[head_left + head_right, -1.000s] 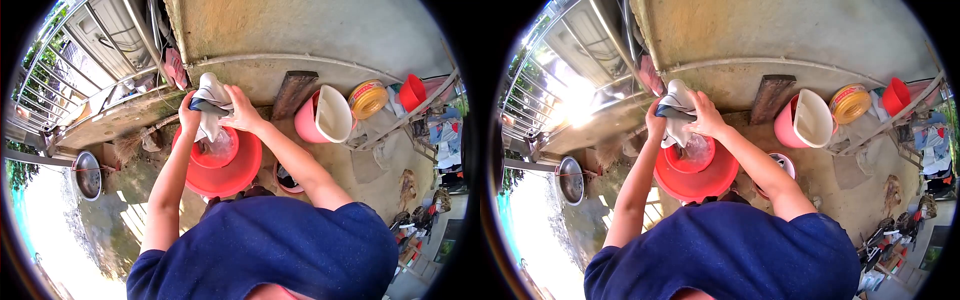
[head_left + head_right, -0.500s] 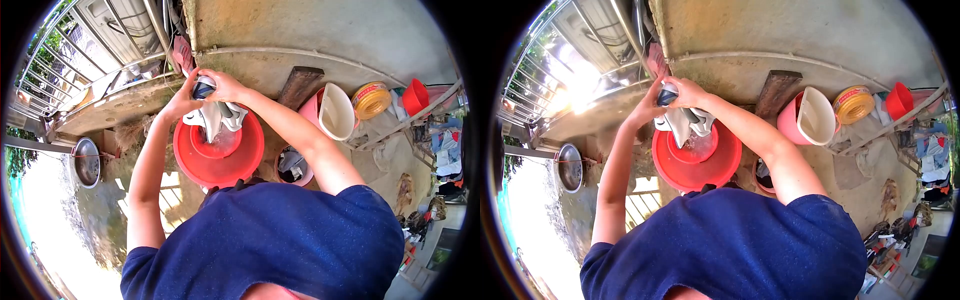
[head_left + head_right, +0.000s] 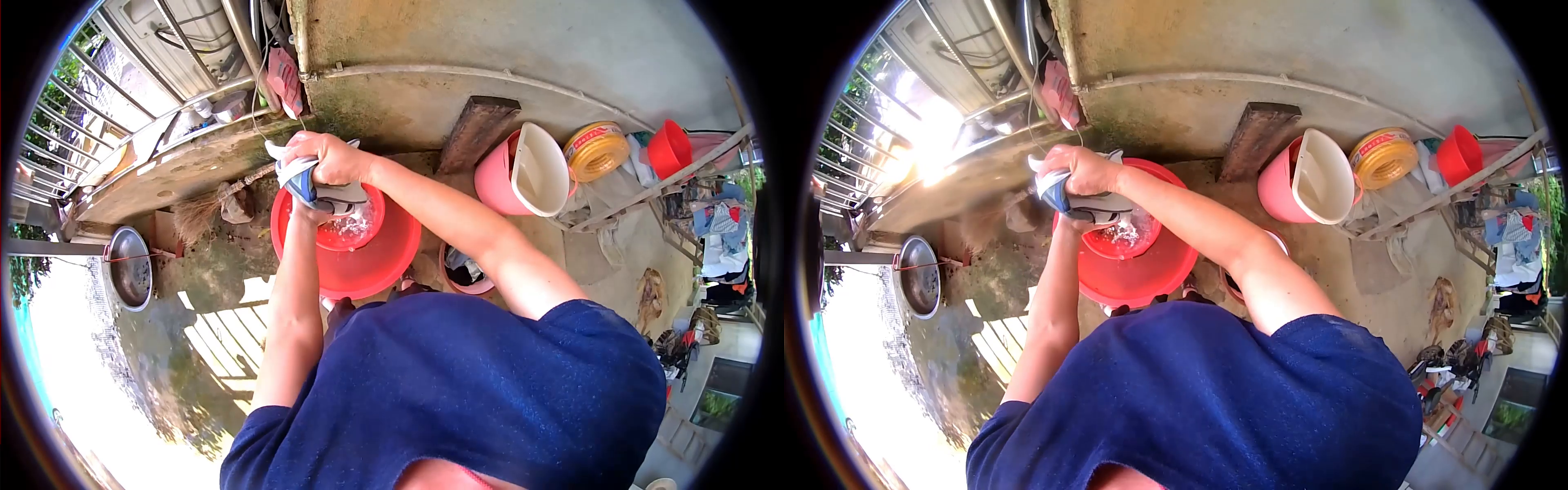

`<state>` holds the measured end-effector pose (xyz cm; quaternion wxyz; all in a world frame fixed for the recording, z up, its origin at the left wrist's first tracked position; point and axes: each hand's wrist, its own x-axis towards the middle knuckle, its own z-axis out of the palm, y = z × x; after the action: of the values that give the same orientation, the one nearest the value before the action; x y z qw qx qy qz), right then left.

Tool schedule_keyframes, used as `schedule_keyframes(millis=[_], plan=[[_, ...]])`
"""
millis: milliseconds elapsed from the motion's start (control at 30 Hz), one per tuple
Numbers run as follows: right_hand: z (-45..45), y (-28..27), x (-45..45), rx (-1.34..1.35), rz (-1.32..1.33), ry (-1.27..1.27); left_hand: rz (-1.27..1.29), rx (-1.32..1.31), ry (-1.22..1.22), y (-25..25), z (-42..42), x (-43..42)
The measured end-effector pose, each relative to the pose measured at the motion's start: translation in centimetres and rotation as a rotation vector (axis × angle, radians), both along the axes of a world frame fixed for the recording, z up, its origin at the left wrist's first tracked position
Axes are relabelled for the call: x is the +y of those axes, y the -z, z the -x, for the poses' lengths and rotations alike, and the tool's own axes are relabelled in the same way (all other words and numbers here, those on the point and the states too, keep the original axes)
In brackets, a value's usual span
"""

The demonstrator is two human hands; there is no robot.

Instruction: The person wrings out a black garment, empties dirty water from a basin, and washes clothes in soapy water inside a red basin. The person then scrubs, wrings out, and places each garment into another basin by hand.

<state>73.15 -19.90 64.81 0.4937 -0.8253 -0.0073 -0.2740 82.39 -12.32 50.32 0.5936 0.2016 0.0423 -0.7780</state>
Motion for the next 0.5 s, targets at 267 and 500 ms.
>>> schedule_keyframes(millis=[267,500], plan=[[4.8,2.2,4.3,-0.188,-1.637,-0.096,0.126,-0.021,-0.563,-0.6,3.0,-0.5],[10.5,6.3,-0.7,-0.137,-1.727,0.519,0.466,0.114,-0.368,-7.9,0.5,-1.0]])
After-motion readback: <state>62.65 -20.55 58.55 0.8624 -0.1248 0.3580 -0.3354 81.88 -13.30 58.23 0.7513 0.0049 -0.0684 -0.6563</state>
